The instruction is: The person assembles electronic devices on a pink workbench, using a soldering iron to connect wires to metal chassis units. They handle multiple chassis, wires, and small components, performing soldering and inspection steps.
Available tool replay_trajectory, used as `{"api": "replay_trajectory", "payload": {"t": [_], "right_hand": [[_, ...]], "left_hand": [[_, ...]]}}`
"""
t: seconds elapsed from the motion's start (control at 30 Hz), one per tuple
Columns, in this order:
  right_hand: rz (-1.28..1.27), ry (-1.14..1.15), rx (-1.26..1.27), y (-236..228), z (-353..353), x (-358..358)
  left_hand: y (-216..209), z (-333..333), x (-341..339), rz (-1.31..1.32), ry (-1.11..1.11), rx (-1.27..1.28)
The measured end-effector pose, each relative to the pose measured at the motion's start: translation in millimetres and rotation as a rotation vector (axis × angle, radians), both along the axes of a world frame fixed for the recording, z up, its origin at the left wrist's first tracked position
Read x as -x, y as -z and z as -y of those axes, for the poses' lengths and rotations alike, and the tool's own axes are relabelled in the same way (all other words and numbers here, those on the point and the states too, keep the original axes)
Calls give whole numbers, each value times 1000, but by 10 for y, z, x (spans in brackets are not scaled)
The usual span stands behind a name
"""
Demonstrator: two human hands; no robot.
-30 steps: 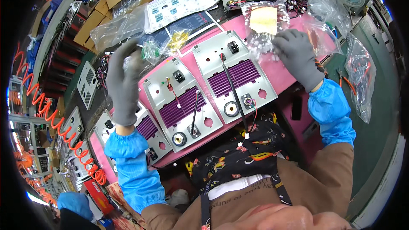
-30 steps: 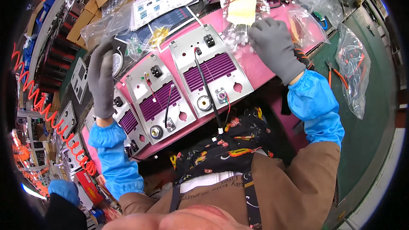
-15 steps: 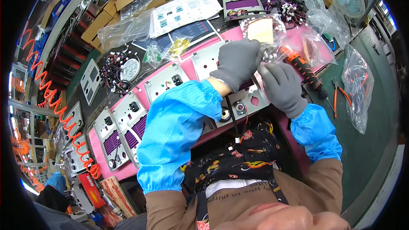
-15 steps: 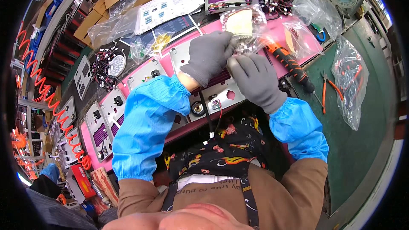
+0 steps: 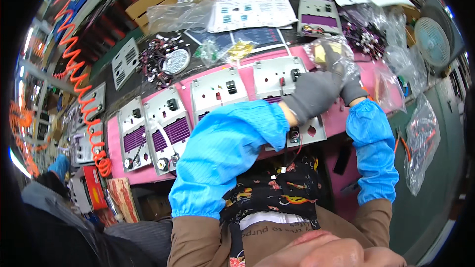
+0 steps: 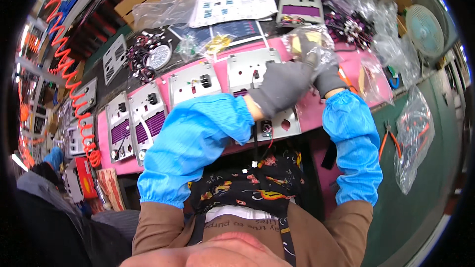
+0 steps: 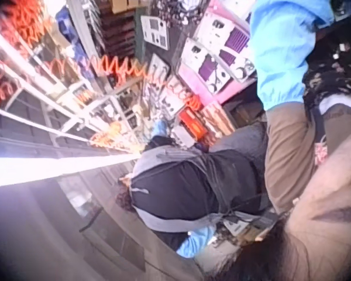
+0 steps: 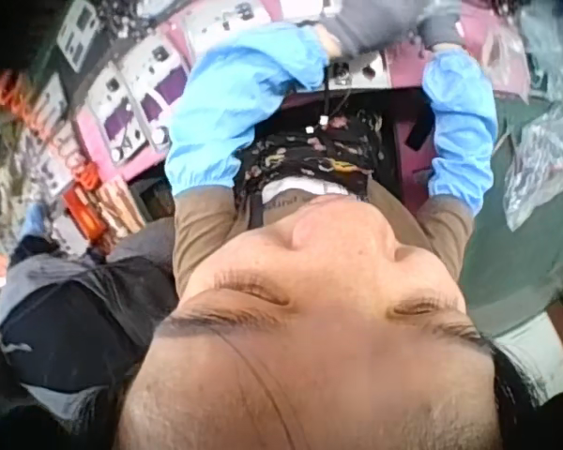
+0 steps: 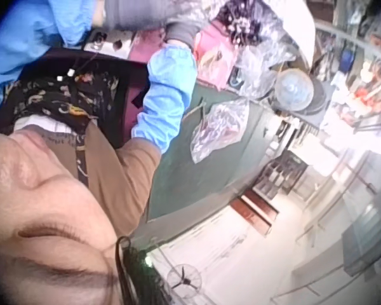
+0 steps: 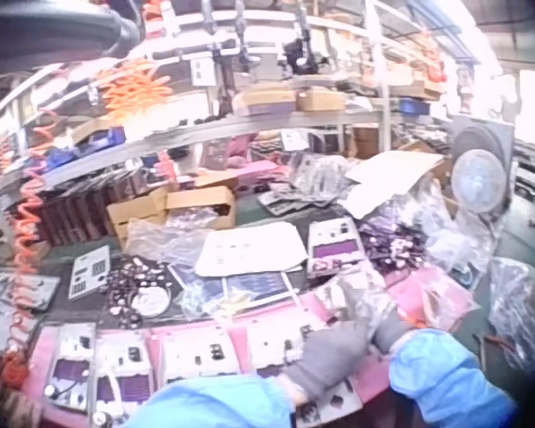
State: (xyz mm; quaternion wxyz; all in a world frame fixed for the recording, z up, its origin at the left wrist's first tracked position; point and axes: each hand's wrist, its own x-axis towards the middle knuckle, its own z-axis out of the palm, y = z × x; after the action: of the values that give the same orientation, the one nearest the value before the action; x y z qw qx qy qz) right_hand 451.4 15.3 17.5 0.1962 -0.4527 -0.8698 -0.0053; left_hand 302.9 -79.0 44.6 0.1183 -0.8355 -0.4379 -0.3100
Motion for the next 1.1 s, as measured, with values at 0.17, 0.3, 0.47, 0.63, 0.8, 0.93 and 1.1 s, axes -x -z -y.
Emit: {"api": "replay_trajectory", "payload": {"t": [0.17, 0.3, 0.47, 0.63, 0.8, 0.93, 1.1], "right_hand": [[139, 135, 77, -187, -119, 197], [252, 255, 117, -315, -183, 390], [372, 332, 391, -563, -62, 839], [424, 392, 197, -226, -204, -15], [464, 365, 50, 49, -244, -640], [580, 210, -256, 497, -326, -980], [297, 169, -105, 46, 75, -736]], "left_hand": [[60, -117, -113, 77, -20, -9], [87, -160, -155, 229, 49, -24], [190, -36, -122, 149, -68, -158], [127, -161, -206, 123, 48, 67], [-140, 8, 80, 134, 414, 227], [-146, 46, 368, 103, 398, 335], [-18, -195, 319, 155, 64, 318]]}}
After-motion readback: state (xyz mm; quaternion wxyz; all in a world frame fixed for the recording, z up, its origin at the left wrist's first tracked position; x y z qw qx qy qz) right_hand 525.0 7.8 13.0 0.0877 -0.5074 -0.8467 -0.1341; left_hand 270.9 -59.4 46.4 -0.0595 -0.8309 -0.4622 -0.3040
